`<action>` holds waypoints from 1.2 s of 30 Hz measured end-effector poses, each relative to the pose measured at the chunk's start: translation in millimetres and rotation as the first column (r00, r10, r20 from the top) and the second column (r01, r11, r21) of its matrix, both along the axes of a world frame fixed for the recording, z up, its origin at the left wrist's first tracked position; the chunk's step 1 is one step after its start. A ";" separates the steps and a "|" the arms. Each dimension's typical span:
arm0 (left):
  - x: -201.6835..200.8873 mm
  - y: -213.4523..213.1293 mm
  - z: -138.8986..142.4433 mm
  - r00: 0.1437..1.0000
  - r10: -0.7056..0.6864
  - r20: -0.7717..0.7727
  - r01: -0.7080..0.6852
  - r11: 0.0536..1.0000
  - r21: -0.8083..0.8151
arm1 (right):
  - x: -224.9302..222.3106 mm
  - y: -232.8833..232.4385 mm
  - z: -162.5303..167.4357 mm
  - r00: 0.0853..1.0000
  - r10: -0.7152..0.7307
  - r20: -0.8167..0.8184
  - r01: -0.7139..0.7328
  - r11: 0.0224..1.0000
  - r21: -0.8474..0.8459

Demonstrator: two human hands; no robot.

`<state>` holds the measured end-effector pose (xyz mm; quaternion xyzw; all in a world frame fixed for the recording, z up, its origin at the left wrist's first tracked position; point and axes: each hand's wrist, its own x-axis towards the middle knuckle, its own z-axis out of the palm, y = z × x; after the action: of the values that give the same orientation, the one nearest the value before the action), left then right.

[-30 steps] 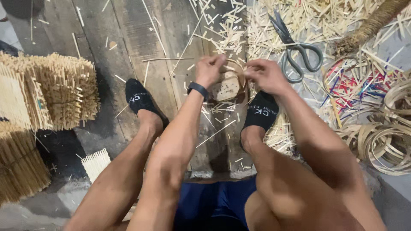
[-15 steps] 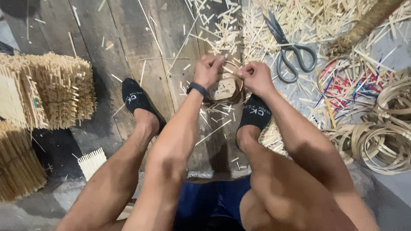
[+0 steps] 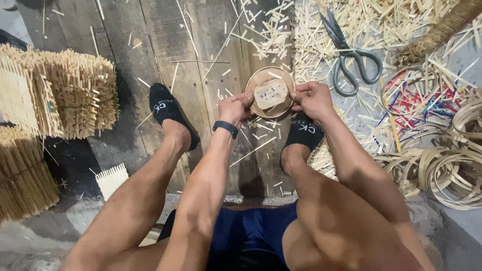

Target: The person sits on the floor and repeatedly assembles small circular bamboo items. They place a flat woven bamboo mat onto a circular wooden base, then use shears to trim the excess bamboo strips around the edge. The finished pieces are stacked nearby.

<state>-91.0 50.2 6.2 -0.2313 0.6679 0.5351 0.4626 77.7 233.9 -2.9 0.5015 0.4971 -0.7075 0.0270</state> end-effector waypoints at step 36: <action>15.6 37.4 65.7 0.690 -0.296 -0.661 0.404 0.915 0.012 | -34.6 -27.0 86.7 0.954 0.300 0.008 -0.277 0.870 0.408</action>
<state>-75.4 87.6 71.9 0.1362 0.7733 0.5337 0.3141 43.1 206.9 83.8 0.3964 0.7022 -0.5912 0.0141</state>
